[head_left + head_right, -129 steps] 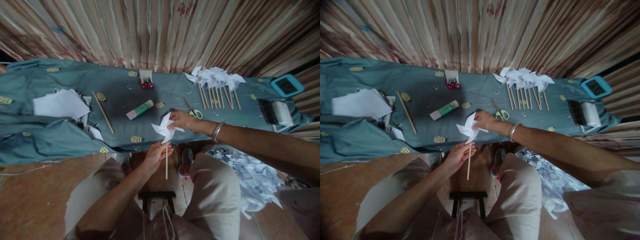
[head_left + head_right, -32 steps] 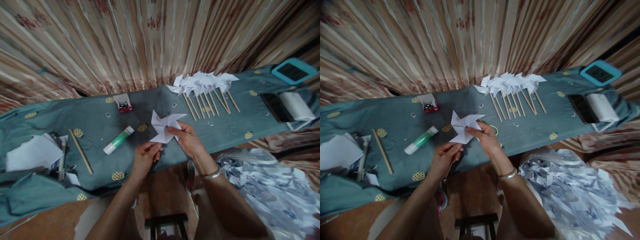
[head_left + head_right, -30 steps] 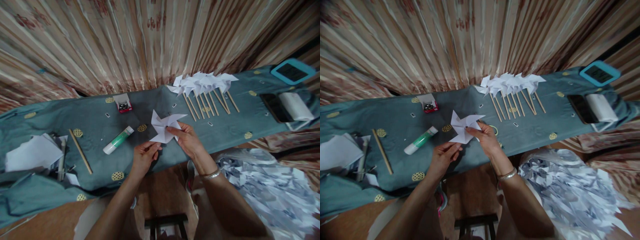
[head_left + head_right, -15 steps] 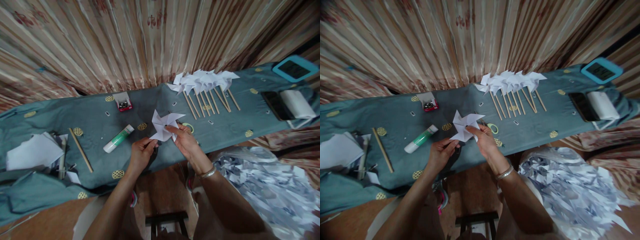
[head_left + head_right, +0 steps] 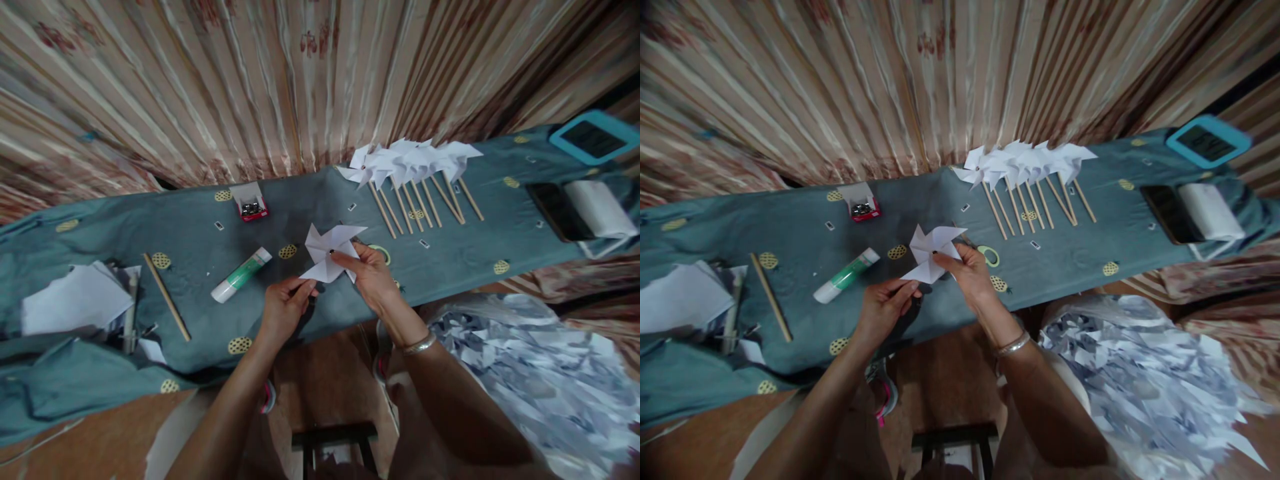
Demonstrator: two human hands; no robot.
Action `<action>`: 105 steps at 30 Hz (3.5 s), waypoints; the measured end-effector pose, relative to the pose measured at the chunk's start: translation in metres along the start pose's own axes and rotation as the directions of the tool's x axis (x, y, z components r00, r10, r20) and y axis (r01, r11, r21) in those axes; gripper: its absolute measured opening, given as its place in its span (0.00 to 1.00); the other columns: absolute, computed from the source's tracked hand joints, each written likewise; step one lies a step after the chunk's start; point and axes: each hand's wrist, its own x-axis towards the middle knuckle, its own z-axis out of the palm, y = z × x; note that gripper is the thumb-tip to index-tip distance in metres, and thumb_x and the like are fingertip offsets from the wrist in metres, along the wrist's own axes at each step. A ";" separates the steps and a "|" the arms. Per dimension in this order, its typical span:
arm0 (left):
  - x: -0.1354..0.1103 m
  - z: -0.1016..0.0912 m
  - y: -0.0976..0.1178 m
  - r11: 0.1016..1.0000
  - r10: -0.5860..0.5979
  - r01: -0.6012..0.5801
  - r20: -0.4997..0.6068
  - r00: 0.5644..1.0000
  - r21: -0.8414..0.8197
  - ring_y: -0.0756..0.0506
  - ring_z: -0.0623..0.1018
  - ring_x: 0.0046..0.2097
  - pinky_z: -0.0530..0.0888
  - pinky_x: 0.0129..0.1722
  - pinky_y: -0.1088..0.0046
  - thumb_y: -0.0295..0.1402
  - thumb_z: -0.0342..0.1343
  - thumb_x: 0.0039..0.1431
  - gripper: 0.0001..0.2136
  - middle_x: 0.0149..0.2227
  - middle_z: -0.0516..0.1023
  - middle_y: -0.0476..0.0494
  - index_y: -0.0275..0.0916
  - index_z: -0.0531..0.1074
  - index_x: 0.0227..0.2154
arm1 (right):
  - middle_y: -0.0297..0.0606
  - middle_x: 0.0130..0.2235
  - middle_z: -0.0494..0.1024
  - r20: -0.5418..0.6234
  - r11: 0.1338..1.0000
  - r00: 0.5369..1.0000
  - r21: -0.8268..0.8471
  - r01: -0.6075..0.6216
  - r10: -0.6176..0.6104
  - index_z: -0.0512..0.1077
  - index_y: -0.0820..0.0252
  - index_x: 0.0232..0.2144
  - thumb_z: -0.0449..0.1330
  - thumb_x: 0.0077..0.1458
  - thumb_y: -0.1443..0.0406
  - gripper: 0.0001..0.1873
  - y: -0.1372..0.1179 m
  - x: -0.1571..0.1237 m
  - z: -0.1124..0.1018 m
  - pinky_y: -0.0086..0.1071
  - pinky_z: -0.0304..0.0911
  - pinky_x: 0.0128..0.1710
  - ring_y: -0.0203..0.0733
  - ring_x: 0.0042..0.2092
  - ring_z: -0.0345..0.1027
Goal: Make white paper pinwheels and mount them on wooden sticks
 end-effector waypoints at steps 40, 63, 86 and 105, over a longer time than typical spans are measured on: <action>0.001 -0.004 0.002 0.975 0.148 -0.139 -0.039 0.988 0.175 0.52 0.62 0.17 0.58 0.19 0.75 0.38 0.60 0.50 0.10 0.14 0.67 0.52 0.40 0.77 0.20 | 0.31 0.25 0.79 0.097 0.999 0.995 0.034 -0.017 0.014 0.79 0.55 0.22 0.75 0.31 0.55 0.16 0.001 0.000 0.003 0.35 0.66 0.37 0.38 0.29 0.70; 0.001 -0.002 0.000 0.995 0.093 -0.089 -0.096 0.991 0.046 0.54 0.62 0.17 0.62 0.19 0.77 0.39 0.62 0.49 0.10 0.16 0.70 0.52 0.37 0.77 0.23 | 0.32 0.27 0.82 0.064 0.991 0.997 0.119 -0.054 0.047 0.81 0.57 0.26 0.77 0.29 0.59 0.17 -0.001 0.004 0.014 0.32 0.67 0.36 0.36 0.29 0.72; -0.002 0.002 -0.013 0.955 0.280 -0.271 -0.068 0.958 0.120 0.53 0.68 0.22 0.68 0.25 0.76 0.34 0.57 0.56 0.12 0.27 0.80 0.47 0.37 0.82 0.38 | 0.34 0.30 0.83 0.094 0.946 0.987 0.285 -0.151 0.129 0.78 0.60 0.29 0.75 0.32 0.66 0.16 0.002 0.008 0.007 0.38 0.72 0.46 0.47 0.42 0.78; 0.000 0.002 -0.017 0.986 0.163 -0.162 -0.017 0.987 0.039 0.53 0.63 0.20 0.62 0.21 0.76 0.37 0.59 0.52 0.11 0.22 0.75 0.48 0.36 0.82 0.33 | 0.33 0.36 0.81 -0.158 0.959 0.953 -0.156 0.235 -0.260 0.75 0.55 0.45 0.73 0.35 0.64 0.30 0.010 0.003 0.006 0.32 0.67 0.40 0.41 0.38 0.73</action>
